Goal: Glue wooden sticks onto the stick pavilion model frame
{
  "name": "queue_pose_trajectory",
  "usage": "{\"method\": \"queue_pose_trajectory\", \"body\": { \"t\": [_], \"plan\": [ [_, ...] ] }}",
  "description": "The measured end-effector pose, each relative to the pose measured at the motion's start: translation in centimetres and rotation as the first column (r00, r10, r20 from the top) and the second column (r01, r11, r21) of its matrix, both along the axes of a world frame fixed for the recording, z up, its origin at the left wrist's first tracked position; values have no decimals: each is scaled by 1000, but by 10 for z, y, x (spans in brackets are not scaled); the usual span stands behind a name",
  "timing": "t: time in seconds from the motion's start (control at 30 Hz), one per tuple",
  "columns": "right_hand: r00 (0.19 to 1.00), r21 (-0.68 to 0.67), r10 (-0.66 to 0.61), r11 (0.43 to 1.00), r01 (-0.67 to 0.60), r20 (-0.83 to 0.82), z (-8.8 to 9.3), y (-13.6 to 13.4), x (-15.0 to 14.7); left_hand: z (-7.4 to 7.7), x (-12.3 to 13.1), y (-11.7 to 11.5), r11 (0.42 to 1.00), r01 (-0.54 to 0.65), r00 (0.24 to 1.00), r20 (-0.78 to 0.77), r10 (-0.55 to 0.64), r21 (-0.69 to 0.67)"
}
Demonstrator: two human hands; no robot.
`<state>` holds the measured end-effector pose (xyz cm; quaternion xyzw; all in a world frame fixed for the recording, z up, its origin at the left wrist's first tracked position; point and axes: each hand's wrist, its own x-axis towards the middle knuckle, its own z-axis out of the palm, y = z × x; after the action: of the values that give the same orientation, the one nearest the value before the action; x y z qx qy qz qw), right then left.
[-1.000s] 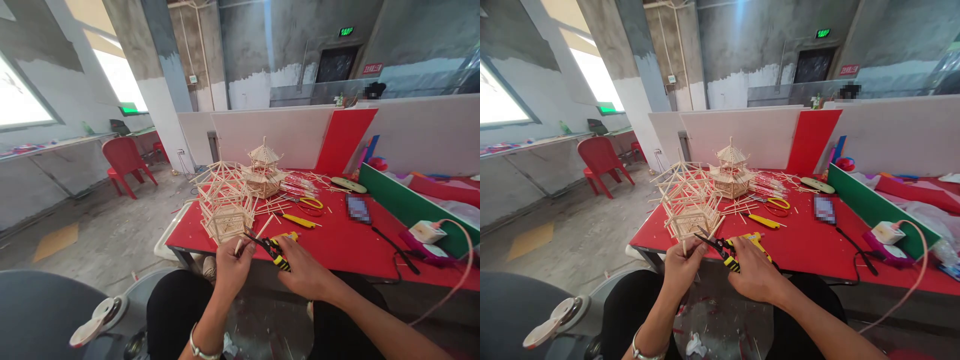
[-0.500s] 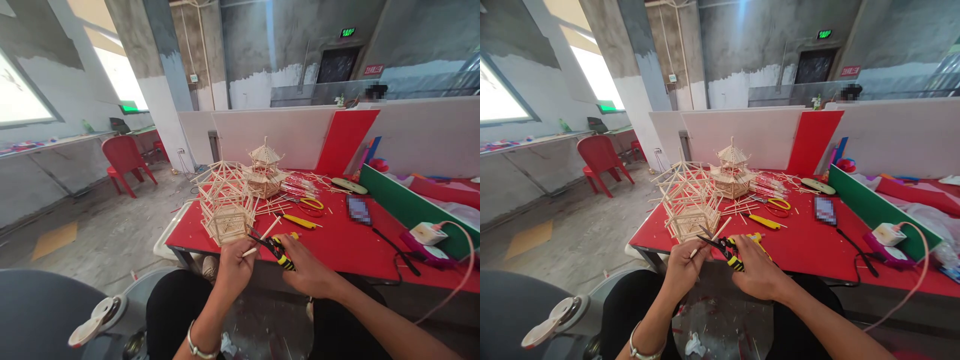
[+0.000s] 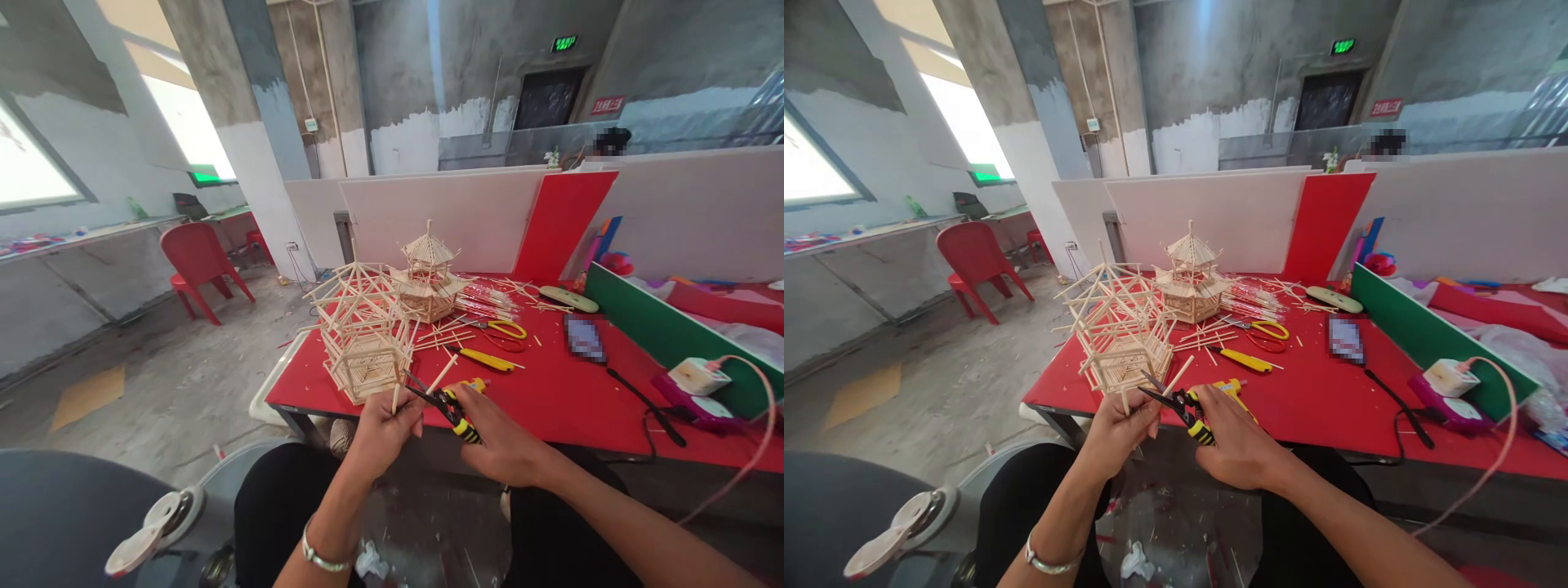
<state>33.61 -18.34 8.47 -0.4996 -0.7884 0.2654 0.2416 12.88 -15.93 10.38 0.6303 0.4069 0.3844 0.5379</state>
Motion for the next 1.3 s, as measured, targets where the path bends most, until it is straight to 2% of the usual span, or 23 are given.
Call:
{"method": "queue_pose_trajectory", "body": {
  "t": [0.13,0.33,0.57,0.8,0.9,1.13,1.3],
  "plan": [
    [1000,-30,6,1000,-7,-16,5,-4,-1,-2,4,1,986,52,989,149,-28,-159],
    [999,-10,37,999,-37,-33,3,0,4,-2,11,3,966,81,968,249,-18,-246],
    [1000,-43,3,999,-3,-5,0,3,8,-5,12,7,972,79,971,237,-24,-222],
    [997,-27,61,998,-62,-49,-1,2,11,-7,19,10,933,190,928,365,-69,-305],
    [999,-29,40,999,-41,-21,-2,3,15,-6,21,12,917,226,914,398,-82,-329],
    [999,-45,53,998,-53,7,-7,-1,21,-8,20,13,797,406,826,553,-109,-448],
    [993,-6,117,993,-117,0,-7,5,25,-15,21,15,740,489,766,634,-109,-462]
  ]
}}
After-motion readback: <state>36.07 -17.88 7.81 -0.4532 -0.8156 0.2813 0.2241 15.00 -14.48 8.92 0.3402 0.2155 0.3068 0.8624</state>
